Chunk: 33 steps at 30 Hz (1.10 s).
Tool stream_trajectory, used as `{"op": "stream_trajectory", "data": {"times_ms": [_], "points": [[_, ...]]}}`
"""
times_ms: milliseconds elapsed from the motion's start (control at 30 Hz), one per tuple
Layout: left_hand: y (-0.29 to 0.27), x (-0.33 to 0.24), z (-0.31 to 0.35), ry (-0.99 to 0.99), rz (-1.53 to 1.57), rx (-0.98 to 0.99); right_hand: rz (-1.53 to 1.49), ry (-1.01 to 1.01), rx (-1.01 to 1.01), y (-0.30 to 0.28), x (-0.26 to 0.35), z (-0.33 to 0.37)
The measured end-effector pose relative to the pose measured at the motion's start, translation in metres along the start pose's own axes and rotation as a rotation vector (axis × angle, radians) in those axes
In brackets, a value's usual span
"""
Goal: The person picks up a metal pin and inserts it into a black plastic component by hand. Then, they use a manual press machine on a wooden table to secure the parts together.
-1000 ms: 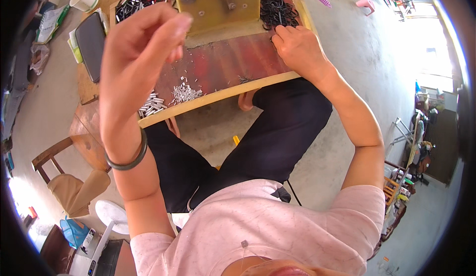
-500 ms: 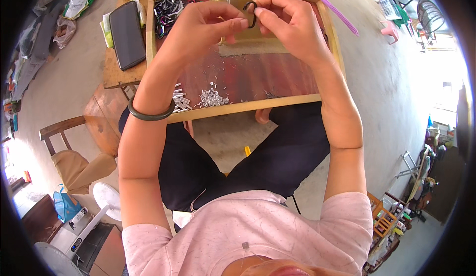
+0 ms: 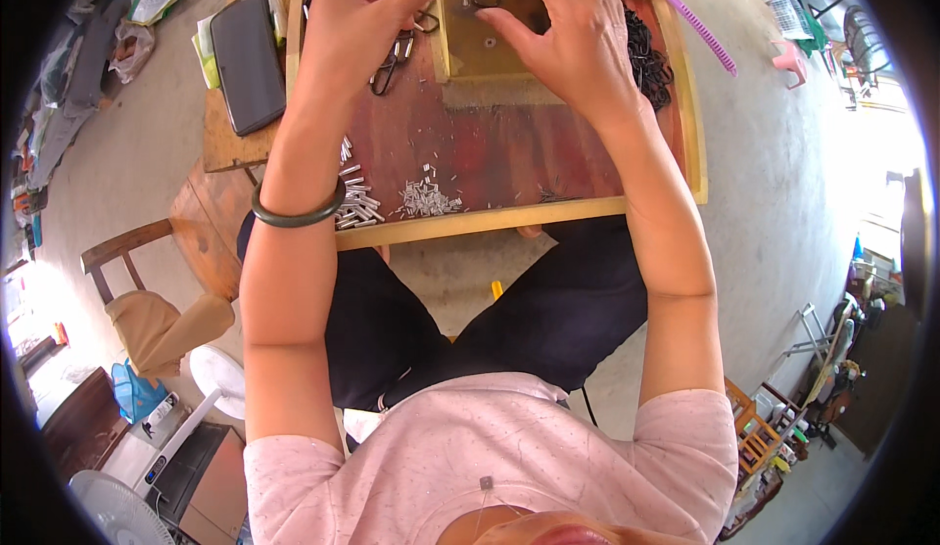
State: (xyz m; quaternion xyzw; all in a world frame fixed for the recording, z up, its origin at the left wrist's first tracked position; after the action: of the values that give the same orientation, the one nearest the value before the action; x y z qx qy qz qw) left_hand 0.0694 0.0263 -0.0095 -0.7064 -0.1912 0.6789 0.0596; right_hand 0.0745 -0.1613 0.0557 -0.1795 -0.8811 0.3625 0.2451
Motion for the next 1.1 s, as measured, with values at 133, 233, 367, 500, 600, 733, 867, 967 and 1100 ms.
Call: {"op": "stream_trajectory", "data": {"times_ms": [133, 233, 367, 500, 600, 733, 867, 967, 1100], "points": [[0.019, 0.019, -0.005, 0.038, -0.032, 0.063, -0.077, 0.035, -0.014, 0.013, -0.008, 0.004], [0.025, 0.016, -0.006, 0.078, -0.046, 0.084, -0.106, 0.047, -0.033, 0.018, -0.013, 0.005], [0.026, 0.013, -0.004, 0.016, -0.111, 0.074, -0.104, 0.044, -0.031, 0.019, -0.014, 0.004], [0.026, 0.011, -0.004, 0.058, -0.106, 0.040, -0.096, 0.029, -0.022, 0.019, -0.015, 0.004], [0.021, 0.012, -0.008, -0.088, 0.351, 0.527, -0.082, 0.021, -0.024, 0.018, -0.015, 0.005], [0.026, 0.025, -0.009, 0.074, 0.038, 0.080, -0.099, 0.017, -0.029, 0.018, -0.014, 0.005], [0.027, 0.025, -0.006, 0.004, -0.076, 0.165, -0.126, 0.025, -0.021, 0.016, -0.015, 0.006], [0.025, 0.008, 0.003, -0.015, -0.230, 0.149, -0.115, 0.036, 0.005, 0.017, -0.020, 0.008], [0.026, 0.011, 0.008, -0.083, -0.399, 0.103, -0.018, -0.018, 0.041, 0.011, -0.021, 0.006]]}}
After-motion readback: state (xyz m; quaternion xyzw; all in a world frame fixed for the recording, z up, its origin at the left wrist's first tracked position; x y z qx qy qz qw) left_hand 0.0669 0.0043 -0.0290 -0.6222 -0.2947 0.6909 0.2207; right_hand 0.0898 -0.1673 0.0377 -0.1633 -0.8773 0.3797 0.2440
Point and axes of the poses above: each hand's wrist, its own z-axis away from the middle knuckle, its own y-axis out of the palm, x = y × z, the point moved 6 cm from there along -z, towards the middle knuckle, and after that the axes turned 12 degrees about -z, right-handed, at the moved point
